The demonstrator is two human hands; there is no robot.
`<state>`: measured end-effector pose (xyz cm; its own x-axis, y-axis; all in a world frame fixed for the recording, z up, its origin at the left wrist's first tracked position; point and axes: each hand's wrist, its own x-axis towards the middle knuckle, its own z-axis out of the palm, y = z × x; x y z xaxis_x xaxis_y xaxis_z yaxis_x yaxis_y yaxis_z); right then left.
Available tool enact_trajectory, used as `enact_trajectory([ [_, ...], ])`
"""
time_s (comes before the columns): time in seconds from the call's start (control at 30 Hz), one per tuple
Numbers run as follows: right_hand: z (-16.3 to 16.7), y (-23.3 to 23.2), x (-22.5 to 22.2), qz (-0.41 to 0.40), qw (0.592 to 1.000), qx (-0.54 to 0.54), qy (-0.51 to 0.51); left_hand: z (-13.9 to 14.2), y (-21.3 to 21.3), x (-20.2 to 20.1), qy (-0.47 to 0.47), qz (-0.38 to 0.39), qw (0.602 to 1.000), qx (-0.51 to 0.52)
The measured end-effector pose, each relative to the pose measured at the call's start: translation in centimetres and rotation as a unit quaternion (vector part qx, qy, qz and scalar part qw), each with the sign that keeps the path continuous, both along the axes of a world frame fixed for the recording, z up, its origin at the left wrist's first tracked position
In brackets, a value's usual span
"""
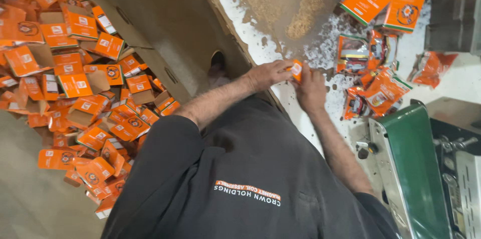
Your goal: The person packs orange product boxes into larger cardboard cartons at a packing station. They take boxes from a pile, open and fill cartons, and arrange the packed boxes in rows on the work surface.
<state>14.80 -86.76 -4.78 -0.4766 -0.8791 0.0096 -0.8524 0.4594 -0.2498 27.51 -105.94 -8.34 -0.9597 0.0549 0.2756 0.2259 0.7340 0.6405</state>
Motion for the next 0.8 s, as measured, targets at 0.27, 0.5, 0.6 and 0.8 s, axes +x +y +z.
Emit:
enact_trajectory([
  [0.27, 5.9, -14.6, -4.3, -0.061, 0.881, -0.170, -0.437, 9.2, -7.3, 4.2, 0.023, 0.161, 0.985, -0.064],
  [0.5, 5.6, -35.5, -8.3, -0.047, 0.889, -0.202, -0.409, 10.3, -25.1, 2.3, -0.039, 0.273, 0.936, -0.220],
  [0.6, 2.7, -35.3, -11.2, -0.158, 0.879, -0.307, -0.328, 9.5, -28.0, 2.3, 0.004, 0.268, 0.927, -0.261],
  [0.8, -3.2, -35.7, -12.5, -0.275, 0.917, -0.217, -0.190, 9.4, -28.0, 2.3, 0.009, 0.281, 0.929, -0.240],
])
